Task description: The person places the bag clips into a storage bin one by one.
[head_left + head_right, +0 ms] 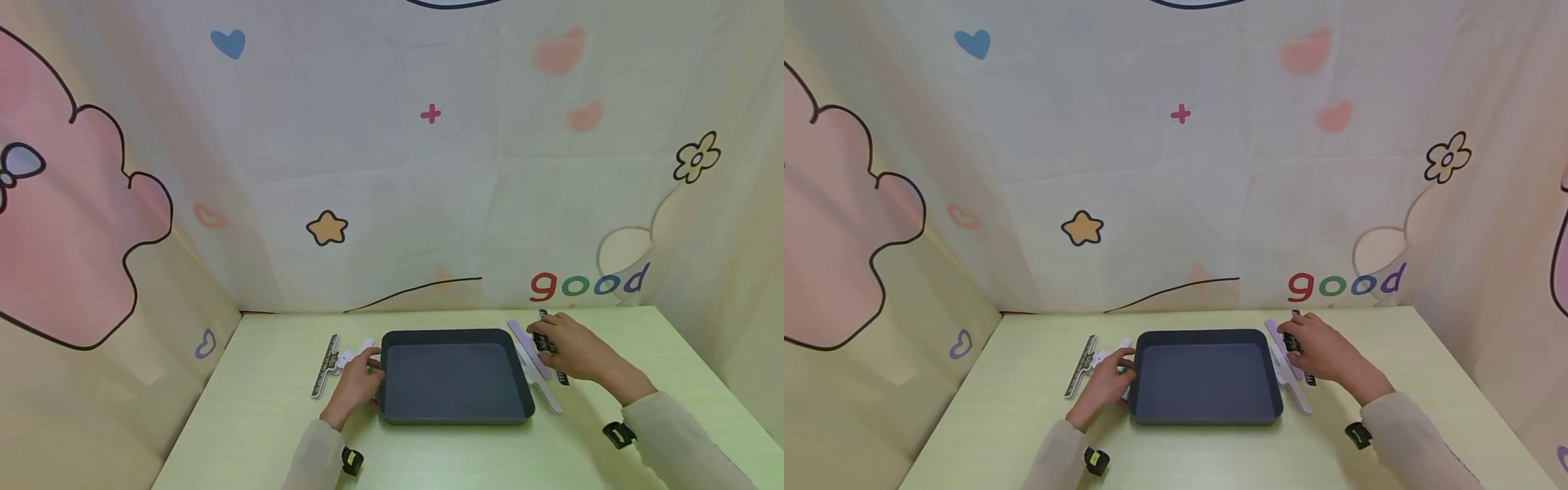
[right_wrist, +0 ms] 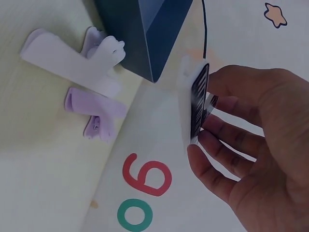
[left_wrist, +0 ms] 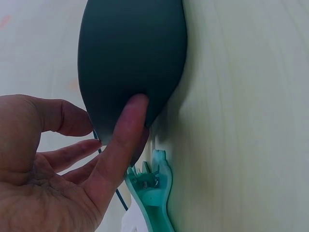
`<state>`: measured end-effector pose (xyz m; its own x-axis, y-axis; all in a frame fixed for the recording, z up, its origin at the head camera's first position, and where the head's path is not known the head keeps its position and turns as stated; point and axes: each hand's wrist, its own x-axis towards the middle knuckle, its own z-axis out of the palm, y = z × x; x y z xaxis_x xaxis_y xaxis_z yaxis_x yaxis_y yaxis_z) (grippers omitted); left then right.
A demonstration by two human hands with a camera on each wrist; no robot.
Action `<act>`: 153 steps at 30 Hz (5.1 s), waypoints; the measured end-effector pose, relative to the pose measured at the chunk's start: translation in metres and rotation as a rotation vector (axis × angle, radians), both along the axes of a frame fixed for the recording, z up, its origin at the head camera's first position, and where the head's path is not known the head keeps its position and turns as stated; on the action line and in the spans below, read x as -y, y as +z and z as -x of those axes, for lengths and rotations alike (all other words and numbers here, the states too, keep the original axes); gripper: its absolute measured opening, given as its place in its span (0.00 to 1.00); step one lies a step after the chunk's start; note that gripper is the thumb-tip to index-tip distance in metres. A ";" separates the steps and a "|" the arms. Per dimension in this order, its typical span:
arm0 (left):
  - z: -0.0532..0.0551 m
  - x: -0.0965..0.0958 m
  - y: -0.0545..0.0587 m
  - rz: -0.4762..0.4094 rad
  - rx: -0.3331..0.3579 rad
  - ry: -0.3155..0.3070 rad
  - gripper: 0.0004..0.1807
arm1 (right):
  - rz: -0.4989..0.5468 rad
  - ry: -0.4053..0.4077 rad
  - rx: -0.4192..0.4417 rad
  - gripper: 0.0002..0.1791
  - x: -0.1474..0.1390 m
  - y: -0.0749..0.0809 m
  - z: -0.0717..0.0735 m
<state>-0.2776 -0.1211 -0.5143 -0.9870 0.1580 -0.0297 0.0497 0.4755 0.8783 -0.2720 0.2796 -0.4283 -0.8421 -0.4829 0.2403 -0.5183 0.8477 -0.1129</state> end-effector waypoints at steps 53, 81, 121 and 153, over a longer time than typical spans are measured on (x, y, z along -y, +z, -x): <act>-0.001 -0.001 0.000 0.015 -0.001 0.004 0.29 | -0.011 0.149 -0.029 0.22 0.080 -0.002 -0.015; 0.000 -0.001 0.000 0.003 0.011 0.000 0.30 | -0.088 0.160 0.031 0.21 0.088 -0.038 -0.003; -0.002 -0.003 0.001 0.005 0.013 0.001 0.29 | -0.074 0.214 -0.078 0.22 0.071 -0.042 -0.007; -0.001 -0.004 0.000 0.042 -0.013 0.009 0.28 | 0.005 0.058 -0.107 0.27 0.029 -0.006 -0.006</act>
